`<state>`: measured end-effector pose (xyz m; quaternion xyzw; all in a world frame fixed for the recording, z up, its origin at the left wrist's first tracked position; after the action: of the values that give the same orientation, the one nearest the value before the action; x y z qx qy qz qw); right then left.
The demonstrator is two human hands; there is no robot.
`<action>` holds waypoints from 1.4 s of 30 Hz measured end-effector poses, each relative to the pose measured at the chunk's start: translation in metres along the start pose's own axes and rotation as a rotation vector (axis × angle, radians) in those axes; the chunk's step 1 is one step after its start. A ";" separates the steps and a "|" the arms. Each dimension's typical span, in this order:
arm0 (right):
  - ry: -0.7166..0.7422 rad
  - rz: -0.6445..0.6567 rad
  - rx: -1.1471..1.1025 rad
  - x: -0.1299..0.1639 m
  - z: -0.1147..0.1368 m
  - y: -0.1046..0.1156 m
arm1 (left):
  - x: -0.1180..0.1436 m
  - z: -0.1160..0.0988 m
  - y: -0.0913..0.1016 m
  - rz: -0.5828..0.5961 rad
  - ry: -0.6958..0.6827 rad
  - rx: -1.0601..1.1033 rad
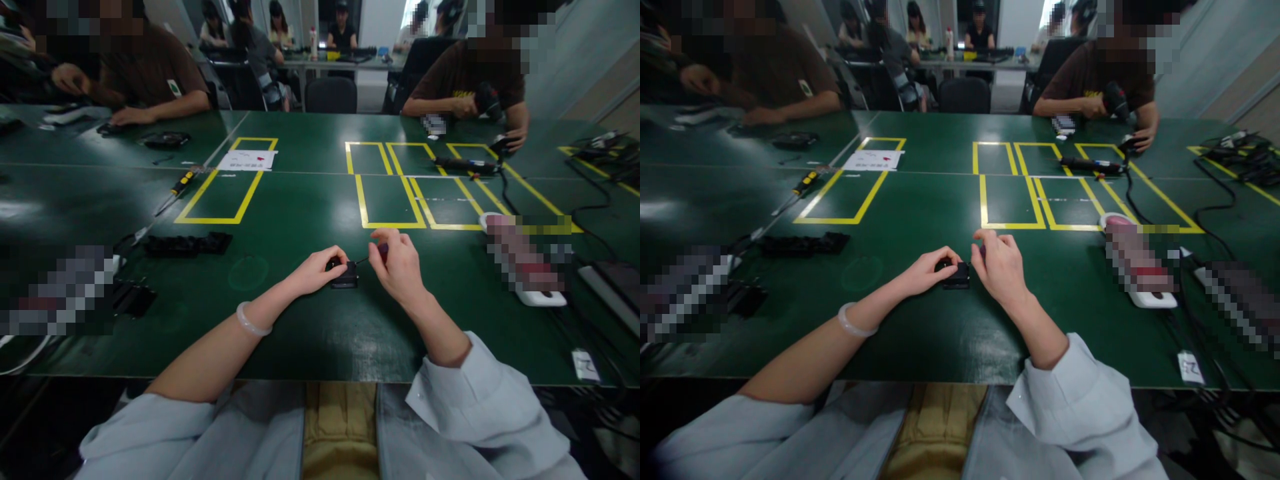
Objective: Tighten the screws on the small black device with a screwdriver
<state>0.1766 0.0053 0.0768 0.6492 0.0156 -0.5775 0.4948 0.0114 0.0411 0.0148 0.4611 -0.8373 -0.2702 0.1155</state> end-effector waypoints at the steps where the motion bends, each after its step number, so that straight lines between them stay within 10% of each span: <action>1: -0.005 0.000 -0.006 0.000 0.000 0.000 | 0.000 0.000 0.000 0.000 -0.001 -0.001; 42: -0.014 0.007 -0.017 -0.001 0.001 0.002 | 0.001 -0.004 0.001 0.002 0.003 -0.011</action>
<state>0.1765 0.0039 0.0784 0.6410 0.0147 -0.5802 0.5023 0.0121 0.0397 0.0190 0.4602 -0.8360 -0.2739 0.1196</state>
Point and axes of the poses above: each hand's wrist, its own x-axis away from the middle knuckle, its own y-axis out of the back of the hand, z = x × y, the point moved 5 cm from there along -x, towards the middle knuckle, and after that the axes turned 9 degrees about y, right-handed, at the moved point
